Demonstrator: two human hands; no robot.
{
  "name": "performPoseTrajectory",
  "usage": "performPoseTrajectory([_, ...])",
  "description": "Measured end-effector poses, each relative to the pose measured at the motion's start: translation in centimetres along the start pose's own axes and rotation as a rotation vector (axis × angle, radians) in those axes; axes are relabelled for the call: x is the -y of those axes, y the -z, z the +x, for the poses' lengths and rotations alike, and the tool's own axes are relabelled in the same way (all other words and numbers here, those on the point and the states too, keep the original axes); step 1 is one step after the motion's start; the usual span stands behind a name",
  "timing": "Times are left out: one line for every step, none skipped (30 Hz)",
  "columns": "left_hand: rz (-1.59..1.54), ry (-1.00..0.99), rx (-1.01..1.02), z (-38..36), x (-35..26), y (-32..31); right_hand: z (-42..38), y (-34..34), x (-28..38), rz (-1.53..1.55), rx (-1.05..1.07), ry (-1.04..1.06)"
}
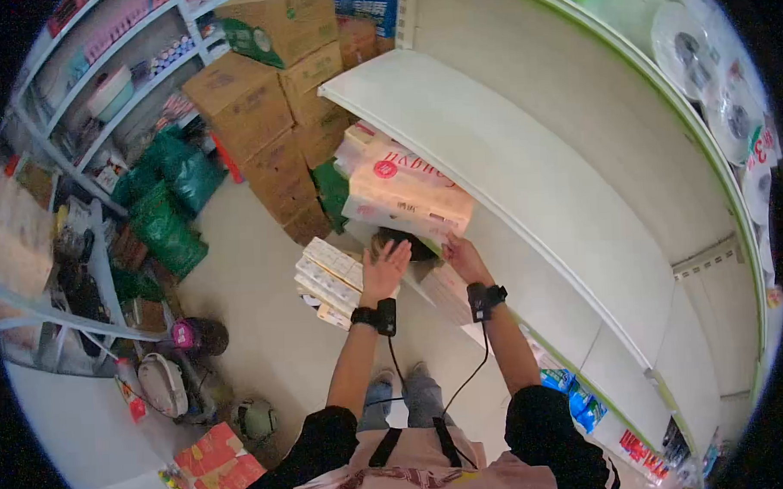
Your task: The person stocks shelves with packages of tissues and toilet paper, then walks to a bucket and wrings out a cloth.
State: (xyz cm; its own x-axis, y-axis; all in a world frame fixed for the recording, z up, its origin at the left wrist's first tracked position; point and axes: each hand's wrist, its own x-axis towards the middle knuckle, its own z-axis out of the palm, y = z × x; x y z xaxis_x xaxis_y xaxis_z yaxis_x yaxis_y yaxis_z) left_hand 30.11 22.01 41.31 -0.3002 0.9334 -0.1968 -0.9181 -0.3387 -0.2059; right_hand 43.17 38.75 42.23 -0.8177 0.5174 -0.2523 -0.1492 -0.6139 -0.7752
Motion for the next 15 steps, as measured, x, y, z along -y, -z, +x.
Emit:
performPoseTrajectory([0.099, -0.082, 0.002, 0.9, 0.5, 0.7, -2.1, -0.6, 0.8, -0.002, -0.022, 0.004])
performPoseTrajectory([0.069, -0.102, -0.137, 1.3, 1.1, 0.8, -4.4, -2.2, 1.7, -0.107, -0.063, 0.056])
performPoseTrajectory([0.064, -0.084, -0.146, 1.1, 1.8, 0.9, -6.0, -2.9, 2.1, -0.213, -0.101, 0.106])
performPoseTrajectory([0.05, -0.063, -0.074, 1.0, 2.3, 0.9, -7.2, -2.1, 1.9, -0.26, -0.114, 0.071])
performPoseTrajectory([0.037, -0.043, -0.001, 0.8, 2.8, 1.0, -9.0, -1.1, 1.7, -0.257, -0.131, 0.076])
performPoseTrajectory([0.143, -0.087, 0.03, 1.0, 2.8, 2.3, -11.0, -0.3, 1.9, -0.425, -0.139, 0.074])
performPoseTrajectory([0.143, -0.071, 0.026, 1.1, 2.9, 3.8, -12.9, -0.7, 2.4, -0.593, -0.148, 0.068])
performPoseTrajectory([0.281, -0.048, 0.185, 0.8, 2.9, 5.3, -15.0, -1.4, 2.7, -0.59, -0.166, 0.067])
performPoseTrajectory([0.416, -0.023, 0.34, 0.0, 2.9, 7.0, -18.0, -4.2, 4.1, -0.473, -0.232, 0.115])
performPoseTrajectory([0.426, 0.005, 0.094, -0.9, 2.9, 8.8, -20.7, -6.5, 5.0, -0.355, -0.297, 0.162])
performPoseTrajectory([0.436, 0.059, 0.008, -1.8, 3.0, 10.2, -23.0, -7.7, 5.4, -0.295, -0.369, 0.217])
performPoseTrajectory([0.443, 0.138, -0.041, -3.2, 3.4, 11.7, -25.3, -8.3, 5.3, -0.232, -0.441, 0.271])
performPoseTrajectory([0.443, 0.218, -0.09, -4.5, 3.8, 13.0, -28.0, -7.5, 4.7, -0.306, -0.49, 0.249])
performPoseTrajectory([0.438, 0.301, -0.144, -6.4, 4.4, 14.4, -30.6, -8.5, 4.8, -0.407, -0.468, 0.25])
performPoseTrajectory([0.424, 0.391, -0.2, -8.3, 5.3, 16.0, -33.9, -8.3, 3.4, -0.406, -0.519, 0.184])
